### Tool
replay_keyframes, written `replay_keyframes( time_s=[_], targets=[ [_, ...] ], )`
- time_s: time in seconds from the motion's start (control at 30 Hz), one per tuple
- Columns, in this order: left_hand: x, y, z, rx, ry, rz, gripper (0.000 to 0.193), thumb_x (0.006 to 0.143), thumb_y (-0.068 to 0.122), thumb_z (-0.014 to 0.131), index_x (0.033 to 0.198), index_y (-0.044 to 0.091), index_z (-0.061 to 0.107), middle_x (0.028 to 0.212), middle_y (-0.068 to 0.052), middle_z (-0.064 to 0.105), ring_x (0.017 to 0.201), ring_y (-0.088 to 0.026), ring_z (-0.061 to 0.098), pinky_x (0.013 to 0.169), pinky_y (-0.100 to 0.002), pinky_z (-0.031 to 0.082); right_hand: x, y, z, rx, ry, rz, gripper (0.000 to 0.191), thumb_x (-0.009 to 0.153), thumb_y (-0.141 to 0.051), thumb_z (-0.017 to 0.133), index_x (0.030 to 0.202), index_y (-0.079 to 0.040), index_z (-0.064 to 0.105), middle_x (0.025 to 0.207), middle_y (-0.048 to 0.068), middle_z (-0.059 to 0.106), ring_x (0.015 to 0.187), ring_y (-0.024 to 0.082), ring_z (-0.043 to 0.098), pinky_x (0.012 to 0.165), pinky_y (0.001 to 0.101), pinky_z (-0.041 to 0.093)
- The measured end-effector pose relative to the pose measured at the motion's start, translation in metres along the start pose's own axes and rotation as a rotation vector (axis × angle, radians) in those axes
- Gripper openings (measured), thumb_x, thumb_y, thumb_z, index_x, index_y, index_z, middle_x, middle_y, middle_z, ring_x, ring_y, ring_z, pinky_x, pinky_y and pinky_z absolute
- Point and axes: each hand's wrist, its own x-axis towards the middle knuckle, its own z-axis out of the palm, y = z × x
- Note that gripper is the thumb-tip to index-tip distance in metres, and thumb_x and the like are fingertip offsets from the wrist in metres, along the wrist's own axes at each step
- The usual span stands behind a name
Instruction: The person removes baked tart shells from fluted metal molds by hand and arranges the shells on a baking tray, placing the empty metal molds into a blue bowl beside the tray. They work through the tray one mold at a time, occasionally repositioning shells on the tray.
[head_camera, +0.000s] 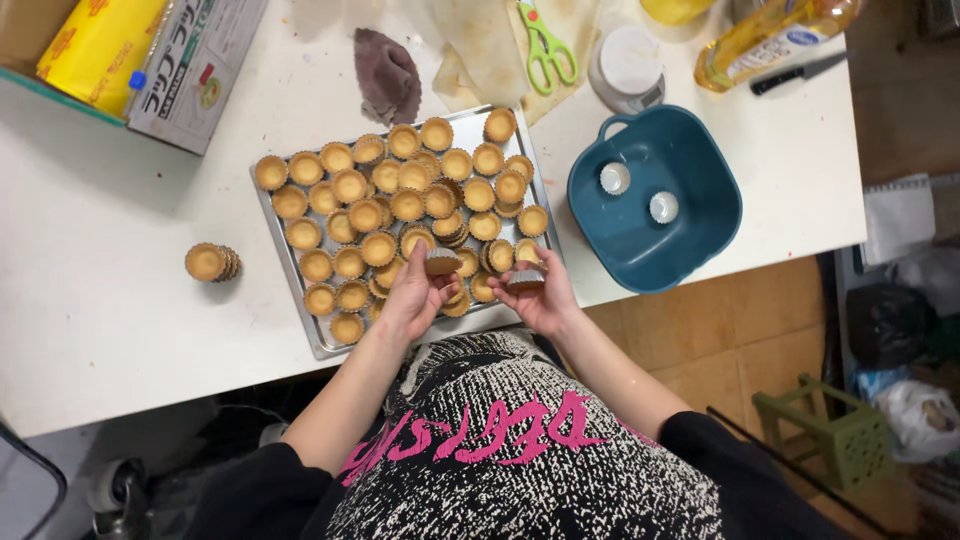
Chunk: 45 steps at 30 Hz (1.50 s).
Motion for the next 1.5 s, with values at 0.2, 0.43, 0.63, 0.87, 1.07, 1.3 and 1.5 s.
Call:
replay_keyframes(
  time_s=[0.2, 0.43, 0.63, 0.87, 1.07, 1.3, 1.5],
  targets=[
    [-0.004, -0.006, -0.006, -0.084, 0.132, 0.054, 0.038, 0.099, 0.045, 0.059, 0.11, 0.008, 0.056, 0.097, -0.009, 0.065, 0.089, -0.023, 0.068, 0.078, -0.04, 0.062, 0.009, -0.001, 0.016, -0.205, -0.217, -0.005, 0.01, 0.095, -0.017, 0.055, 0.1, -0.009, 0.052, 0.096, 0.014, 0.068, 0.086, 0.037, 0.07, 0.067, 0.0421, 0.057],
    [-0.013, 0.006, -0.015, -0.057, 0.287, -0.001, 0.04, 0.098, 0.052, 0.054, 0.109, 0.014, 0.057, 0.086, -0.004, 0.063, 0.075, -0.017, 0.063, 0.06, -0.034, 0.054, 0.001, 0.005, 0.023, -0.458, -0.3, 0.023, 0.019, 0.087, -0.007, 0.053, 0.104, -0.014, 0.048, 0.103, 0.008, 0.064, 0.089, 0.033, 0.072, 0.072, 0.047, 0.06],
    [-0.017, 0.021, -0.024, -0.107, 0.258, -0.074, 0.034, 0.099, 0.052, 0.057, 0.094, 0.02, 0.05, 0.082, 0.001, 0.058, 0.07, -0.017, 0.058, 0.054, -0.029, 0.046, 0.003, 0.02, 0.02, -0.662, -0.301, -0.19, 0.02, 0.101, -0.016, 0.065, 0.112, -0.011, 0.049, 0.116, 0.014, 0.068, 0.096, 0.028, 0.069, 0.079, 0.0386, 0.054],
    [-0.013, 0.028, -0.038, -0.226, 0.238, -0.108, 0.038, 0.099, 0.053, 0.059, 0.094, 0.016, 0.054, 0.077, 0.002, 0.052, 0.067, -0.014, 0.053, 0.057, -0.028, 0.047, -0.014, 0.022, 0.036, -0.102, -0.199, -0.175, 0.027, 0.1, -0.035, 0.055, 0.112, -0.01, 0.058, 0.103, 0.009, 0.068, 0.084, 0.023, 0.064, 0.07, 0.0325, 0.049],
    [-0.021, 0.046, -0.05, -0.357, -0.011, -0.179, 0.042, 0.095, 0.056, 0.059, 0.092, 0.015, 0.053, 0.076, 0.0, 0.051, 0.062, -0.015, 0.044, 0.052, -0.029, 0.038, -0.02, 0.027, 0.044, 0.116, -0.306, -0.213, 0.045, 0.104, -0.05, 0.044, 0.11, -0.008, 0.061, 0.094, 0.013, 0.068, 0.08, 0.026, 0.063, 0.064, 0.0345, 0.048],
    [-0.033, 0.051, -0.062, -0.04, 0.073, -0.191, 0.029, 0.094, 0.041, 0.066, 0.105, 0.015, 0.059, 0.09, -0.002, 0.061, 0.076, -0.017, 0.056, 0.06, -0.03, 0.045, -0.027, -0.01, 0.014, -0.298, -0.02, -0.568, 0.048, 0.105, -0.055, 0.046, 0.103, -0.009, 0.061, 0.091, 0.013, 0.071, 0.071, 0.024, 0.069, 0.051, 0.0325, 0.05],
    [-0.035, 0.045, -0.058, 0.053, -0.203, -0.054, 0.024, 0.101, 0.029, 0.064, 0.112, 0.008, 0.064, 0.107, -0.005, 0.067, 0.094, -0.021, 0.067, 0.075, -0.04, 0.057, -0.049, -0.11, -0.007, -0.971, 0.487, -1.126, 0.045, 0.095, -0.044, 0.079, 0.1, -0.002, 0.062, 0.089, 0.01, 0.068, 0.075, 0.019, 0.071, 0.059, 0.0328, 0.059]
  ],
)
